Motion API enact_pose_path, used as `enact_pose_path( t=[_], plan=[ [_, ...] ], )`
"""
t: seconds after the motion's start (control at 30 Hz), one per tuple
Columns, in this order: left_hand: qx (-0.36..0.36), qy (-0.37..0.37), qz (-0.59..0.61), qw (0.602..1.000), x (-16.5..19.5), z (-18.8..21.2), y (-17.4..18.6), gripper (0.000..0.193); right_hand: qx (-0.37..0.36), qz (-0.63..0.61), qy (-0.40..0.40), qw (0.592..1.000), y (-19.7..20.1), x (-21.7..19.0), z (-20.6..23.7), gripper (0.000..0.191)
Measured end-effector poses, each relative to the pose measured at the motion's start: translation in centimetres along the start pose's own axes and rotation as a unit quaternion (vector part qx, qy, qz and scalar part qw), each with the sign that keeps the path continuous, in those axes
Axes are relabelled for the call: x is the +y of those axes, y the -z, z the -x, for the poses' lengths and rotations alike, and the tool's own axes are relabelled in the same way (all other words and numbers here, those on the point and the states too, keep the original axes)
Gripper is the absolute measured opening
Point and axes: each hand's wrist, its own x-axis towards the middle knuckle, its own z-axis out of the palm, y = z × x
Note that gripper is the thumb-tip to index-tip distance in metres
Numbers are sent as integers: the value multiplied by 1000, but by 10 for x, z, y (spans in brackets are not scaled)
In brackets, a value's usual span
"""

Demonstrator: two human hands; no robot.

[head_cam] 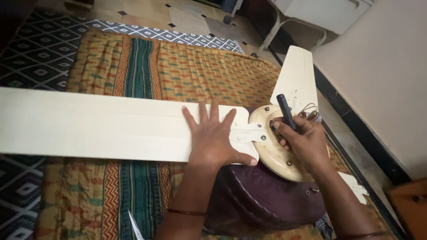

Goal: The person works on a ceiling fan motor lying on a bed, holding a blade against the motor housing and using a screwdriver to drive screws that fasten the blade bracket to the housing. They steady the motor with one hand while tightening fasteners on the blade mounts throughout the clip.

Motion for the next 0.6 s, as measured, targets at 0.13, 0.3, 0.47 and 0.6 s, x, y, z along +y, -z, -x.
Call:
enact_pose_path(
  t=[0.13, 0.3, 0.47, 0.6],
  plan=[
    [5, 23, -3, 1000, 2, 1, 6, 140, 20, 96, 47, 994, -4, -4, 4, 19],
    [24, 51, 2, 998, 9, 4, 8, 133, 29, 159, 44, 986, -7, -16, 7, 22],
    [48, 69, 30, 996, 12, 7, 5, 119, 7, 274, 34, 961, -6, -24, 0, 23],
    [69, 82, 31, 994, 13, 5, 5, 127, -24, 263, 140, 954, -7, -18, -8, 25]
  ],
)
